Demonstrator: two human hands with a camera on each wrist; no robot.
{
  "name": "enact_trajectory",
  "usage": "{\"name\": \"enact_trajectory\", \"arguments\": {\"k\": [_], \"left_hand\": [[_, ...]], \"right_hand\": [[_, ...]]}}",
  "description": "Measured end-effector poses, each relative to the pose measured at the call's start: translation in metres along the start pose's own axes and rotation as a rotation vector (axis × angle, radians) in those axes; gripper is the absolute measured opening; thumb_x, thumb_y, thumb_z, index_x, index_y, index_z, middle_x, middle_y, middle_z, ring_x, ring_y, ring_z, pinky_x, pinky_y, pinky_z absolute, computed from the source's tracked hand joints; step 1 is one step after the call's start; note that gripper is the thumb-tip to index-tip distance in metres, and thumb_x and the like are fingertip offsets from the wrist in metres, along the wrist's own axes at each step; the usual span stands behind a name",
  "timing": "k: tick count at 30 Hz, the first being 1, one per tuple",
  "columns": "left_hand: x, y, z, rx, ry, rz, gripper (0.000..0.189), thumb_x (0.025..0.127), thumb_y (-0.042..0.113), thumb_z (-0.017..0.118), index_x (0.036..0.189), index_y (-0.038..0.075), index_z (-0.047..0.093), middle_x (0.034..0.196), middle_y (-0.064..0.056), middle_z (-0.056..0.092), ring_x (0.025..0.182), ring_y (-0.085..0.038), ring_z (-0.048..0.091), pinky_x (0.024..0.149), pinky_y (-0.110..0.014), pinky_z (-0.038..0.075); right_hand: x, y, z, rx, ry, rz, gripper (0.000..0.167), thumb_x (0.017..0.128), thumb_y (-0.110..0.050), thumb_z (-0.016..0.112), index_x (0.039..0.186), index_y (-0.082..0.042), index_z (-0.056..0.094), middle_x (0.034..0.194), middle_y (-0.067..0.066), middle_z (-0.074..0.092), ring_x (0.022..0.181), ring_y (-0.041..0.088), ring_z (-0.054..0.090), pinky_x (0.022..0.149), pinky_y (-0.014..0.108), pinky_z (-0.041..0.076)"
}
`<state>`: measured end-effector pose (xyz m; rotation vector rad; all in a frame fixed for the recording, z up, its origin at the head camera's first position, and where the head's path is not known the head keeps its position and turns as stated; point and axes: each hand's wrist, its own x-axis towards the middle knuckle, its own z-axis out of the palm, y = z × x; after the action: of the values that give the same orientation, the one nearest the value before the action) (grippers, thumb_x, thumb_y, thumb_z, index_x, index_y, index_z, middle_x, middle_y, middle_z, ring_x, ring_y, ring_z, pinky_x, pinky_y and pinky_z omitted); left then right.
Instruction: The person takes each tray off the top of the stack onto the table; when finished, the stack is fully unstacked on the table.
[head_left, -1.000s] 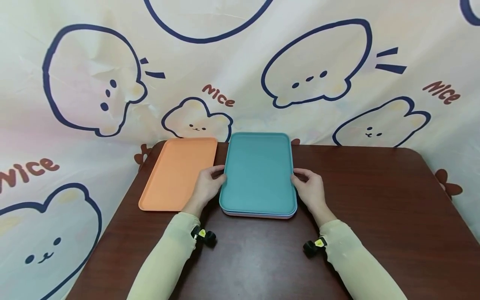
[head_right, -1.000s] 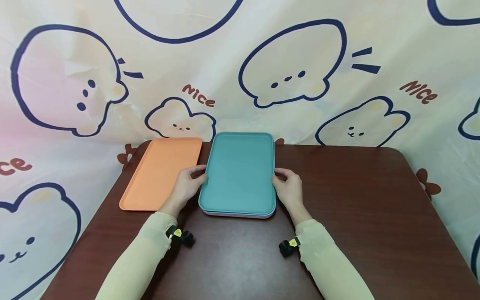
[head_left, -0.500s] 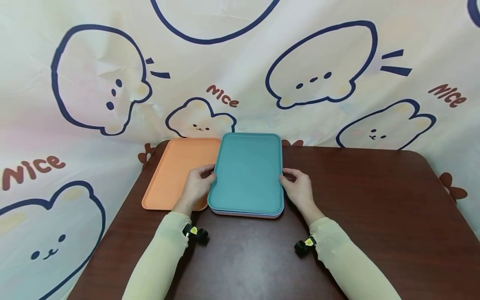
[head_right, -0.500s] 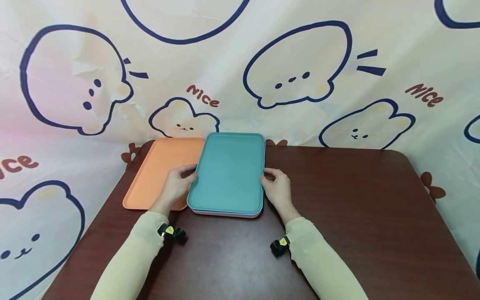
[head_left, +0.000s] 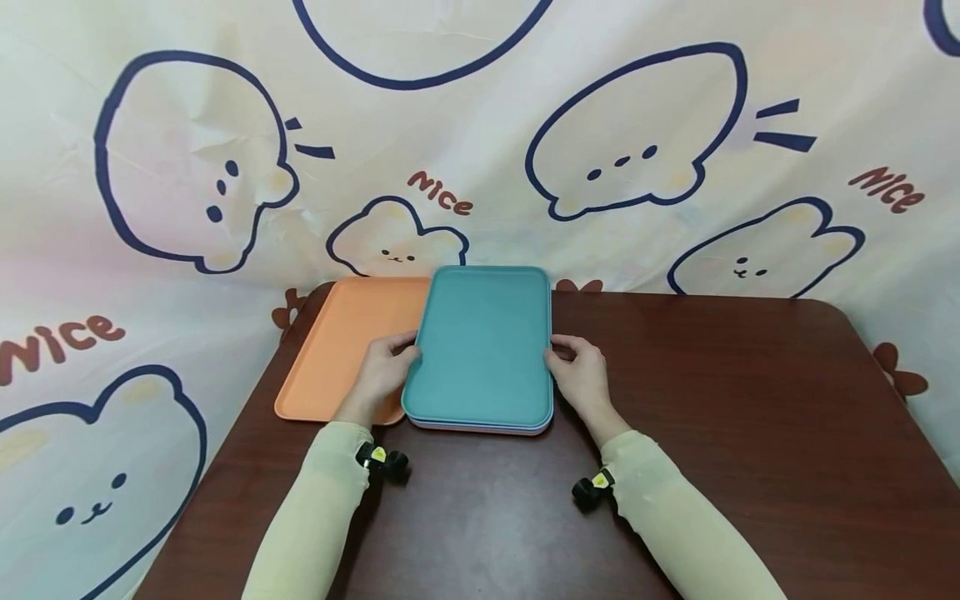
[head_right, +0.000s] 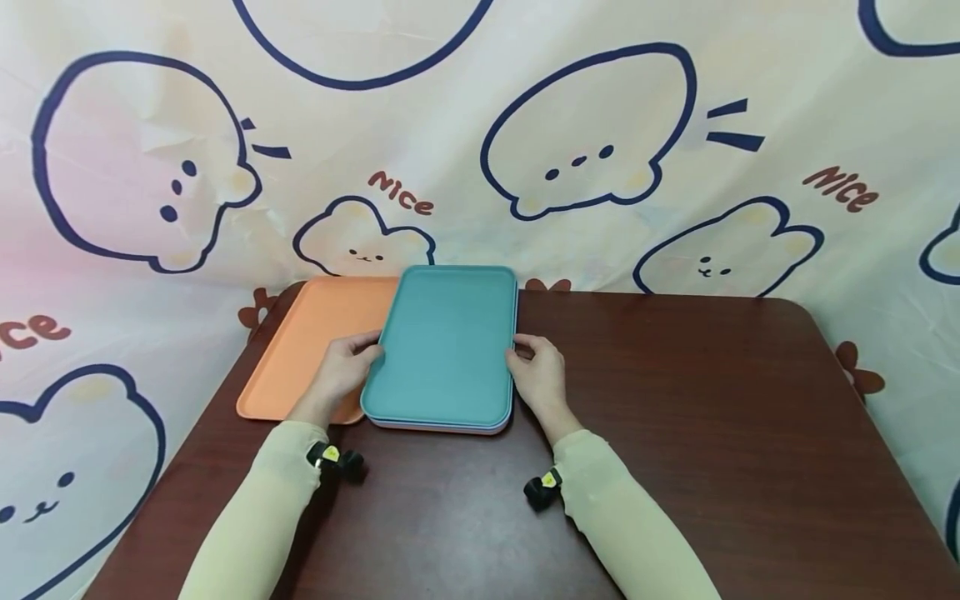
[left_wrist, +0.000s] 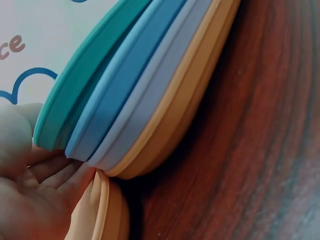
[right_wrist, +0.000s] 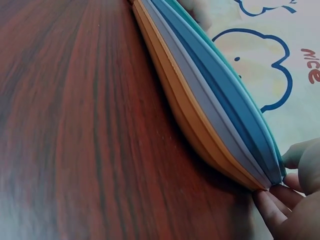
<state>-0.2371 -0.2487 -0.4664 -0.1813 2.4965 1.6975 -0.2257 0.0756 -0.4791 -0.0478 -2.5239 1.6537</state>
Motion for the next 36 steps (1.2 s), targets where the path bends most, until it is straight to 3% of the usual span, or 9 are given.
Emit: {"name": "enact_trajectory", "arguments": {"k": [9, 20, 28, 33, 36], "left_hand": [[0.000, -0.003, -0.003, -0.042, -0.017, -0.027, 0.052, 0.112, 0.021, 0.050, 0.162, 0.007, 0.049, 0.166, -0.018, 0.051, 0.154, -0.034, 0.049, 0.124, -0.052, 0.045], [-0.001, -0.003, -0.001, -0.064, -0.023, -0.042, 0.052, 0.112, 0.026, 0.053, 0.162, 0.010, 0.051, 0.166, -0.015, 0.051, 0.153, -0.033, 0.049, 0.124, -0.052, 0.046], [0.000, -0.005, 0.000, -0.067, -0.024, -0.002, 0.049, 0.114, 0.023, 0.047, 0.160, 0.008, 0.053, 0.166, -0.015, 0.051, 0.156, -0.032, 0.046, 0.127, -0.051, 0.042], [0.002, -0.007, 0.000, -0.053, -0.029, 0.019, 0.050, 0.111, 0.017, 0.053, 0.159, 0.005, 0.052, 0.163, -0.018, 0.053, 0.155, -0.032, 0.048, 0.126, -0.051, 0.043], [0.003, -0.007, 0.001, -0.038, -0.026, 0.026, 0.051, 0.109, 0.013, 0.057, 0.159, 0.002, 0.052, 0.161, -0.021, 0.056, 0.152, -0.034, 0.051, 0.124, -0.051, 0.046]], "right_hand": [[0.001, -0.004, 0.007, -0.004, -0.004, 0.016, 0.043, 0.098, -0.011, 0.072, 0.139, 0.001, 0.070, 0.133, 0.025, 0.071, 0.115, 0.039, 0.077, 0.097, 0.051, 0.064], [0.002, -0.006, 0.011, -0.030, 0.061, -0.029, 0.037, 0.094, -0.002, 0.064, 0.130, 0.003, 0.074, 0.134, 0.020, 0.068, 0.118, 0.036, 0.075, 0.100, 0.048, 0.063], [0.000, -0.008, 0.009, -0.004, 0.116, -0.019, 0.037, 0.094, -0.002, 0.063, 0.129, 0.001, 0.076, 0.133, 0.020, 0.071, 0.117, 0.035, 0.076, 0.099, 0.049, 0.063], [0.000, -0.008, 0.004, 0.034, 0.155, -0.010, 0.036, 0.095, -0.002, 0.063, 0.128, 0.001, 0.077, 0.131, 0.020, 0.074, 0.113, 0.035, 0.077, 0.097, 0.048, 0.064], [-0.001, -0.006, -0.001, 0.057, 0.178, 0.012, 0.034, 0.096, -0.003, 0.065, 0.127, 0.001, 0.078, 0.129, 0.019, 0.075, 0.109, 0.034, 0.078, 0.090, 0.041, 0.064]]}}
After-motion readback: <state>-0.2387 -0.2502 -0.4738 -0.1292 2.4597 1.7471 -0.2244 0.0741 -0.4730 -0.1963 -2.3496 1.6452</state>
